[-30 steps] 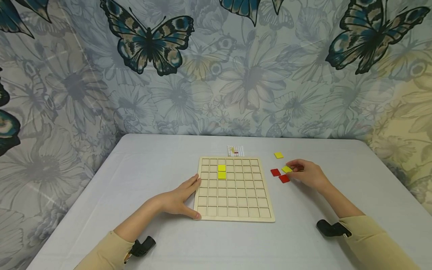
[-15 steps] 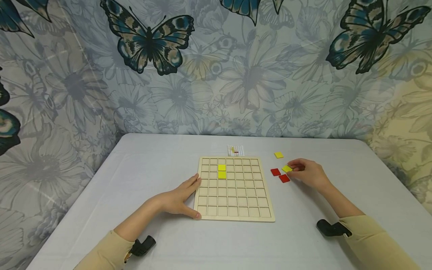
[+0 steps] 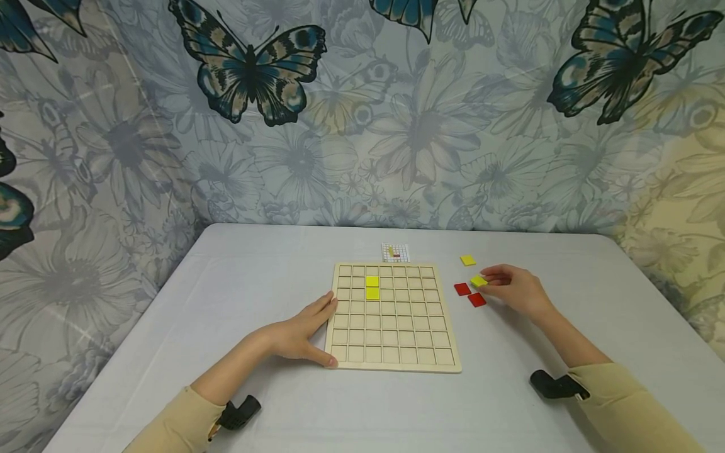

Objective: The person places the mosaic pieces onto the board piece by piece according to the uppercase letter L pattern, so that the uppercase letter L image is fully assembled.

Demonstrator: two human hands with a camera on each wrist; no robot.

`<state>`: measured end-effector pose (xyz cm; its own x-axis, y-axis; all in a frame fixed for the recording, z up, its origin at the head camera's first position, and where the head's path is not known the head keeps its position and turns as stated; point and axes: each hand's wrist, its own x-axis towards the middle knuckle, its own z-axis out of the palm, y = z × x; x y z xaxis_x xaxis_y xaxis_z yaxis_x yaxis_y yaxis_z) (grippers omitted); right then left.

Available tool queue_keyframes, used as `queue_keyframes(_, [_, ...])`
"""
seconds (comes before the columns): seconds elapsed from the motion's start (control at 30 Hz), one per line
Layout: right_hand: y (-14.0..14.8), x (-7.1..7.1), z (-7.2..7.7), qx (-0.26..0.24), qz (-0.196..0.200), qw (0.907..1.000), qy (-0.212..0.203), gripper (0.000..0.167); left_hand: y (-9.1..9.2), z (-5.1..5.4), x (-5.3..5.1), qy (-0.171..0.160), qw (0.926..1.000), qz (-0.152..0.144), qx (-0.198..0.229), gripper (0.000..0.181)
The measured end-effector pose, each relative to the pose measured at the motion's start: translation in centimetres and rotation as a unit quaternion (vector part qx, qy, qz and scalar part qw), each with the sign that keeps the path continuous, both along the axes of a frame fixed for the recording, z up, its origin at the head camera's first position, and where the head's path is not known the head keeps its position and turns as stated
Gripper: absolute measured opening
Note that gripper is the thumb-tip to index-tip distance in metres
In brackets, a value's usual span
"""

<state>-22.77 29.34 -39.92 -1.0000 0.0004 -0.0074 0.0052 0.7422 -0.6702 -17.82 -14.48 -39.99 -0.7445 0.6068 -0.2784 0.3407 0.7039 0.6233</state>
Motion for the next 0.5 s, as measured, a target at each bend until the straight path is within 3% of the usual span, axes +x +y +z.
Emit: queue_keyframes(0.5, [-2.9,1.0,1.3,-0.076,0.049,0.9959,-0.008,0.046,0.0,-0.1,-0.1,0.004,0.9999,-0.007,0.009,0.116])
